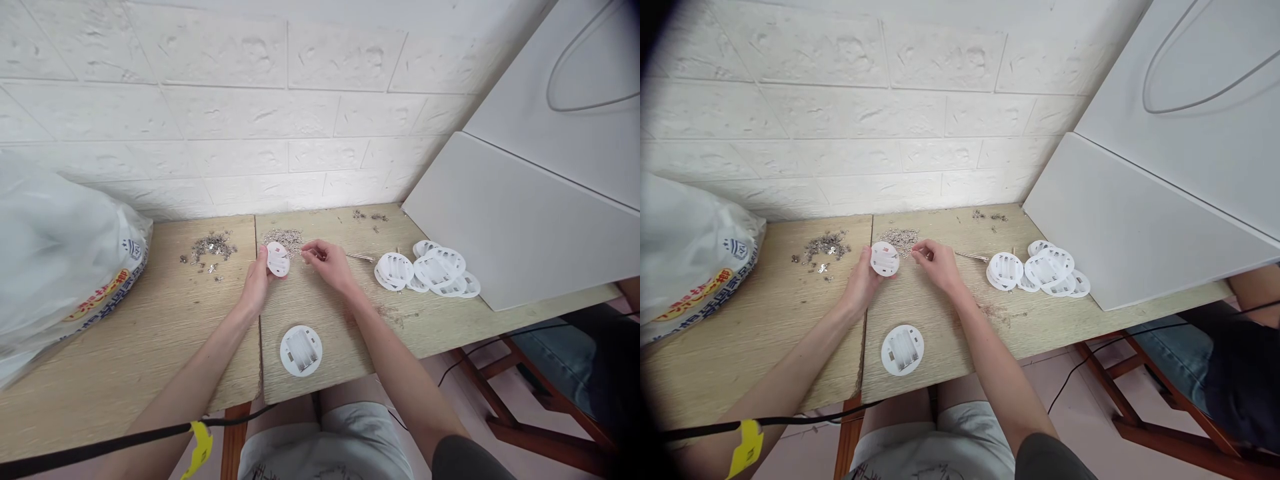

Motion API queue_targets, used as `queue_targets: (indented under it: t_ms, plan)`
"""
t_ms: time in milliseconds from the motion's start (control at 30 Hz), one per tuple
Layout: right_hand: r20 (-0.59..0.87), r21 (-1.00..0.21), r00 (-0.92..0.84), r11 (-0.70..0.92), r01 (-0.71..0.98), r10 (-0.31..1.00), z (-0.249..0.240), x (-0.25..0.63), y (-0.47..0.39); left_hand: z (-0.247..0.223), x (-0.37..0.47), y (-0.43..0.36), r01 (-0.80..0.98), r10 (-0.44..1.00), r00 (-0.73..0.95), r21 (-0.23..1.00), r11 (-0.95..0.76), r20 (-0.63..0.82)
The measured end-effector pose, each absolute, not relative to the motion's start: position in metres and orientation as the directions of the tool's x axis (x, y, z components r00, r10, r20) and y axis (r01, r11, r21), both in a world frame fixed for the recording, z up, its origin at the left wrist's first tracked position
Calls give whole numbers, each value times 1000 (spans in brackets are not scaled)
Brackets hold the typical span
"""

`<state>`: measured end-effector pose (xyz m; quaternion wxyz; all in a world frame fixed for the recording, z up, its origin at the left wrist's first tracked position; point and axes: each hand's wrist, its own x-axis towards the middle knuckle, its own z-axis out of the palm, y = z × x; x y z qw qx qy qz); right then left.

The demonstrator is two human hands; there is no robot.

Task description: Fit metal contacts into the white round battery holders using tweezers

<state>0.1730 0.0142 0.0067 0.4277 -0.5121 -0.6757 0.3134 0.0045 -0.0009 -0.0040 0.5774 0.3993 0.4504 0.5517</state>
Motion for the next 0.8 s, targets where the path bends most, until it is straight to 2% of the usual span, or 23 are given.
queue_targets:
  t_ms: [133, 300, 433, 800]
  plan:
    - [217, -789, -218, 302, 535, 952, 7, 179, 15, -3, 4, 0, -298, 994, -45, 951, 83, -100]
    - [228, -780, -413, 419, 464, 882, 14, 177, 9, 1, 3, -2, -241, 995, -58, 968, 66, -82]
    - [289, -744, -428, 482, 462, 856, 15, 174, 7, 2, 2, -2, -239, 994, -85, 970, 53, -75]
    - [387, -556, -368, 533, 638, 845, 8, 173, 9, 3, 2, -2, -226, 994, -69, 972, 63, -80]
